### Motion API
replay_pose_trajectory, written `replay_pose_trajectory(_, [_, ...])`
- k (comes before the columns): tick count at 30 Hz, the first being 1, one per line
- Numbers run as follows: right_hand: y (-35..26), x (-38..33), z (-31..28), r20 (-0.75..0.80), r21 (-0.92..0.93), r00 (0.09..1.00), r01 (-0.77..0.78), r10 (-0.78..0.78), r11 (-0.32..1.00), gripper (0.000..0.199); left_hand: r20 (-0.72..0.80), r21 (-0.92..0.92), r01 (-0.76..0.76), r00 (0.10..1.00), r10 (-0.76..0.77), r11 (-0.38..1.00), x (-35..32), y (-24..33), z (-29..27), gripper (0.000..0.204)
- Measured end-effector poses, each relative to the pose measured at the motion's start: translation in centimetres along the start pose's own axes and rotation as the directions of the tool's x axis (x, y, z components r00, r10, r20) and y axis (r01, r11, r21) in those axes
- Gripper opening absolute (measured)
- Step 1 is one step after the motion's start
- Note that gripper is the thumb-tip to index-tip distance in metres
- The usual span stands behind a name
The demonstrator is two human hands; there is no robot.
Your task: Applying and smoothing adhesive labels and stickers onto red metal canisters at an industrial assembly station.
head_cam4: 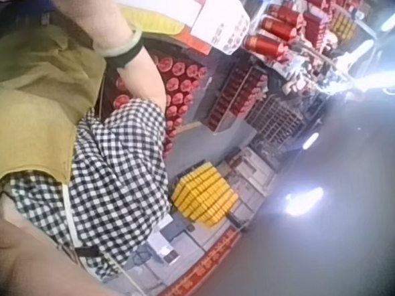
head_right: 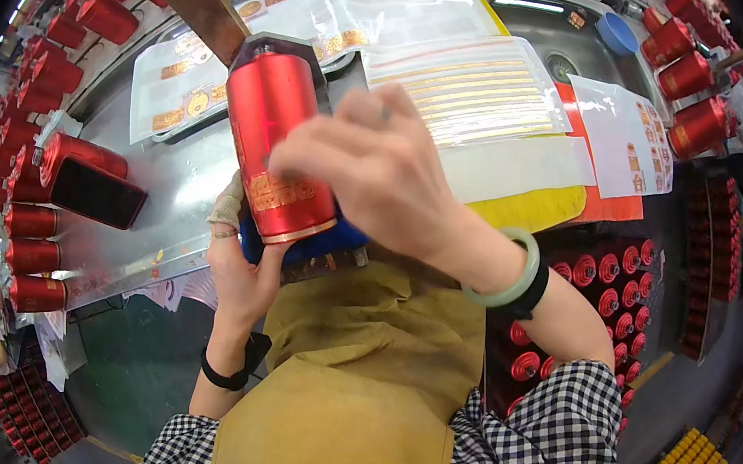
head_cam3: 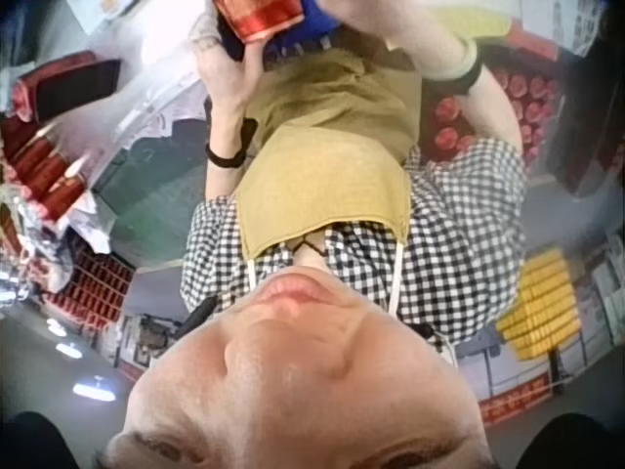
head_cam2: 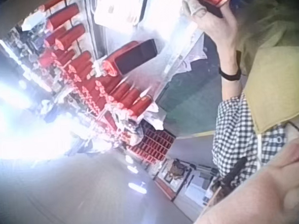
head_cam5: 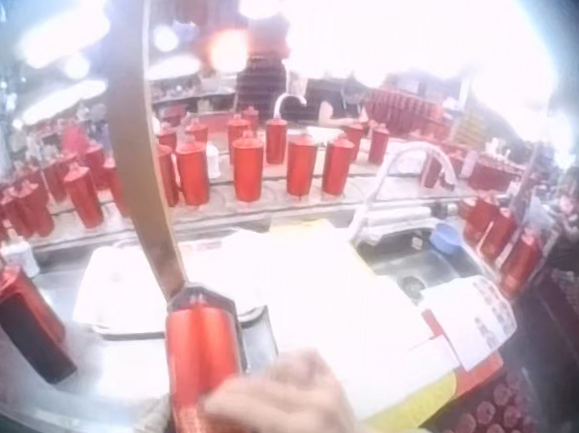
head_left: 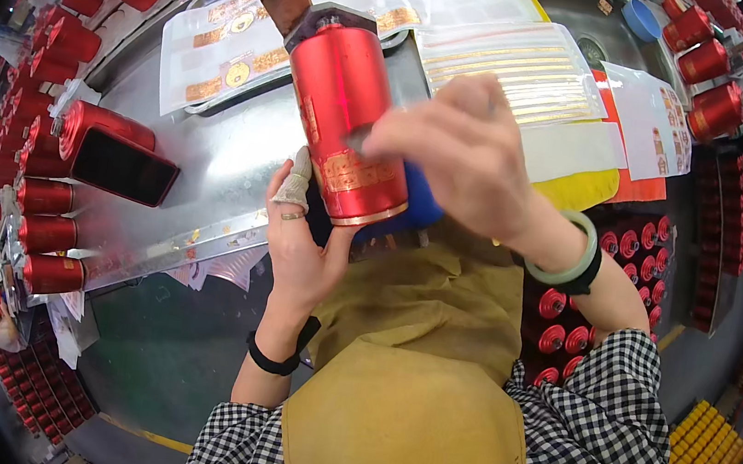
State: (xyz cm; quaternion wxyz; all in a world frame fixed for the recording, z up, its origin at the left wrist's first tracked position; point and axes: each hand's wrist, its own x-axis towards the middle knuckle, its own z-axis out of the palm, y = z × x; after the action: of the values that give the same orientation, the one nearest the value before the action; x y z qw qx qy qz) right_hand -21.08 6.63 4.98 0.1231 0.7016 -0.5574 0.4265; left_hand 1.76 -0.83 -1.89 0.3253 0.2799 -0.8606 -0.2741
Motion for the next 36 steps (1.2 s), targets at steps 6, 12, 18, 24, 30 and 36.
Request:
replay_pose_trajectory(6, [-2.2,-1.4,-1.6,0.1,0.139,0.992,0.059,-0.074,0.989,0.028,0.035,-0.074,0.042,0.999,-0.04,0.996,-0.2,-0.7,0.3,0.077])
replay_pose_trajectory(12, [-2.8,-3.8,-0.2,0.025,0.058,0.999,-0.049,0.048,0.997,0.023,-0.002,-0.096,0.046,0.999,-0.046,0.994,-0.5,-0.8,0.9,0.078])
replay_pose_trajectory(18, [-1.8,-1.2,-2.0,0.002,0.148,0.986,-0.164,0.165,0.975,0.024,-0.144,-0.039,-0.015,0.99,0.009,0.999,0.6,1.7,0.2,0.08])
replay_pose_trajectory(24, [-1.5,-1.6,-0.3,-0.011,-0.007,1.0,-0.026,0.026,1.0,0.025,-0.224,-0.13,-0.052,0.974,0.022,0.99,1.2,2.7,1.3,0.084])
replay_pose_trajectory(30, [-2.9,-0.2,-0.6,0.164,0.086,0.977,-0.152,0.137,0.985,0.023,-0.122,-0.173,0.184,0.971,-0.207,0.968,0.6,1.3,1.8,0.088])
replay_pose_trajectory(36, [-2.0,-0.9,0.1,0.033,-0.045,0.999,0.036,-0.034,0.998,0.018,-0.116,0.031,0.069,0.991,-0.065,0.997,1.0,2.3,0.7,0.089])
